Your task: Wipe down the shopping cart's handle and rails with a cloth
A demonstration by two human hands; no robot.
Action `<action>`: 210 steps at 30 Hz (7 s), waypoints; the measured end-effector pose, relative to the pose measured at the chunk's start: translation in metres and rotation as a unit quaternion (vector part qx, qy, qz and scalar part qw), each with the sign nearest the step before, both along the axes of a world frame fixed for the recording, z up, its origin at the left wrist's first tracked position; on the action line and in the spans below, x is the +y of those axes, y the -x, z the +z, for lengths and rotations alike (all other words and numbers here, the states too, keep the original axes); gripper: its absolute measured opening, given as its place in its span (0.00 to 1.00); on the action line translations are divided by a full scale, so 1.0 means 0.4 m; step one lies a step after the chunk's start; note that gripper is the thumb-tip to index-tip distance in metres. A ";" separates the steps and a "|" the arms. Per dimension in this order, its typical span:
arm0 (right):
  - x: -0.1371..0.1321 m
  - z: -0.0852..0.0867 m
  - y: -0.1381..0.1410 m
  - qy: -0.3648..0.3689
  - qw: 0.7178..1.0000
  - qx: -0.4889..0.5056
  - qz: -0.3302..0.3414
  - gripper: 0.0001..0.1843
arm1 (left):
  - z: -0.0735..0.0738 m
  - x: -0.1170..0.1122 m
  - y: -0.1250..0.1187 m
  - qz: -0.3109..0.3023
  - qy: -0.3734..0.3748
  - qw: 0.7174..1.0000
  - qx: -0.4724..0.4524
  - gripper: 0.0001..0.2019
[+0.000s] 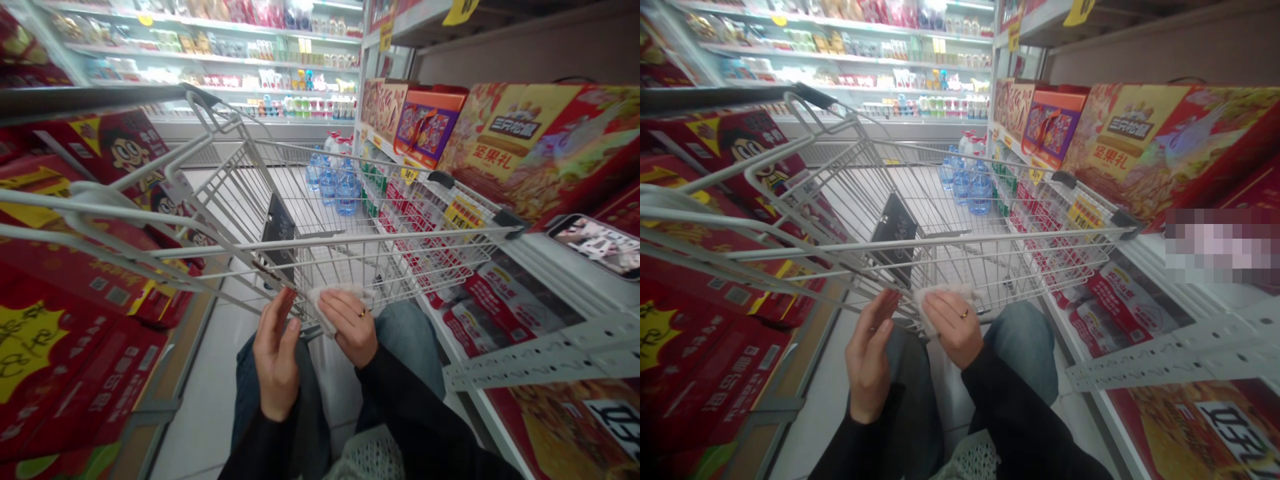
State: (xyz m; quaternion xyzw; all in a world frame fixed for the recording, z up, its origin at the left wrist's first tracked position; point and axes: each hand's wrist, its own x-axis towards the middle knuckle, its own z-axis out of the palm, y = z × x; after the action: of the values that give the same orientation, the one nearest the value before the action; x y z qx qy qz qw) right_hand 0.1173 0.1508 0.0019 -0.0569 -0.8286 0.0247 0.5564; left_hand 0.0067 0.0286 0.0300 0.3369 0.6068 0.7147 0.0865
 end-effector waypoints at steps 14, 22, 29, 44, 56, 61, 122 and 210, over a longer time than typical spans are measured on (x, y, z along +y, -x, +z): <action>0.042 0.095 -0.025 -0.019 1.000 0.014 -0.006 0.30 | -0.008 0.004 -0.003 -0.002 -0.002 1.000 -0.014 0.24; 0.026 -0.023 -0.045 0.044 0.999 0.011 -0.017 0.34 | -0.003 0.006 -0.006 0.003 -0.007 1.000 -0.016 0.24; 0.035 0.124 -0.021 0.015 0.998 0.066 -0.007 0.34 | -0.011 0.012 -0.011 0.006 -0.021 0.999 -0.028 0.24; 0.089 0.089 -0.069 0.037 0.996 0.080 -0.011 0.35 | -0.058 0.041 -0.035 0.026 0.016 0.997 -0.068 0.24; 0.104 -0.018 -0.108 0.047 0.999 0.024 -0.005 0.35 | -0.101 0.039 -0.026 0.005 0.038 0.998 -0.048 0.25; 0.115 0.066 -0.096 0.024 0.997 0.074 -0.027 0.36 | -0.102 0.043 -0.026 0.006 0.039 0.998 -0.046 0.26; 0.153 -0.025 -0.167 0.050 0.996 0.042 -0.059 0.32 | -0.003 0.207 -0.142 -0.109 0.048 0.986 0.118 0.27; 0.087 0.044 -0.179 0.009 0.995 0.054 -0.083 0.35 | -0.035 0.092 -0.059 -0.010 0.084 0.976 0.200 0.29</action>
State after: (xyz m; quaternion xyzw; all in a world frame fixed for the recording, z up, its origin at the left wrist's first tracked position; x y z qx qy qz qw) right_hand 0.1887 0.1856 0.0194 -0.1295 -0.7897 -0.0111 0.5996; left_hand 0.0301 0.0654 0.0159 0.4706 0.6665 0.5782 -0.0016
